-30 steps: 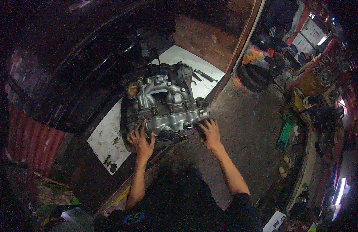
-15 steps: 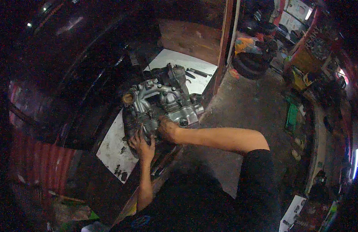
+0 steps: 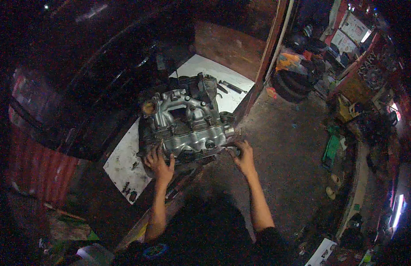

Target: The person uses a wrench to tighten bolts on a disassembled engine block resting on a workbench. The person repeatedly turns the wrench on several bolt locations around the engine casing.

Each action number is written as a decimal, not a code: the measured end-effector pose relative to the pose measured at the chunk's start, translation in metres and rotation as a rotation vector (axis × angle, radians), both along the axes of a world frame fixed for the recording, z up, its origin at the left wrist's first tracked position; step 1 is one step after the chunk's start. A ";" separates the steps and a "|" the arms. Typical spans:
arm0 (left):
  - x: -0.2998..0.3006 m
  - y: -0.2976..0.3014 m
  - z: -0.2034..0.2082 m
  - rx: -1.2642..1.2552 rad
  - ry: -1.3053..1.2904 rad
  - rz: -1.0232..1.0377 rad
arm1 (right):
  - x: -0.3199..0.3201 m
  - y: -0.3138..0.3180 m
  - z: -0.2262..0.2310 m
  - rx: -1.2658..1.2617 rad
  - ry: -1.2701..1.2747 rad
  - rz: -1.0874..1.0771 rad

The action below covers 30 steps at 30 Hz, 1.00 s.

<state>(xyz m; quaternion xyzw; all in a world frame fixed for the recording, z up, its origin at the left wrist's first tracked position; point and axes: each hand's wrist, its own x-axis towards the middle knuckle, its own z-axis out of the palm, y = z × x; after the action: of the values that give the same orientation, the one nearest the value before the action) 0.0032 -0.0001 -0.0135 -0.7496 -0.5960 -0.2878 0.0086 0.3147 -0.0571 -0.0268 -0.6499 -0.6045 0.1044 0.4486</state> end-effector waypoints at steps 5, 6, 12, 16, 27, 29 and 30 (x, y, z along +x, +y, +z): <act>-0.003 -0.001 0.008 -0.016 -0.001 -0.018 | -0.026 -0.002 -0.032 0.081 0.149 -0.177; -0.003 -0.001 0.008 -0.017 0.020 -0.004 | -0.026 -0.003 -0.037 0.109 0.141 -0.182; -0.002 -0.003 0.012 -0.026 -0.017 -0.033 | -0.025 0.003 -0.019 0.025 0.089 -0.134; -0.002 -0.002 0.011 -0.030 -0.058 -0.044 | -0.021 0.004 -0.010 0.023 0.038 -0.080; -0.001 -0.003 0.012 -0.010 -0.078 -0.044 | -0.021 0.012 -0.005 0.114 -0.079 0.008; -0.002 -0.003 0.011 -0.016 -0.078 -0.043 | -0.022 0.014 0.001 0.198 -0.148 0.018; -0.002 -0.003 0.011 -0.020 -0.078 -0.043 | -0.020 0.016 0.000 0.210 -0.153 0.037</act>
<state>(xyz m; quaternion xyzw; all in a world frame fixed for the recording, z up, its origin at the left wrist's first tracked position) 0.0015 -0.0030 -0.0025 -0.7504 -0.5825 -0.3111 -0.0283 0.2948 -0.0411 -0.0270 -0.5942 -0.6566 -0.0010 0.4646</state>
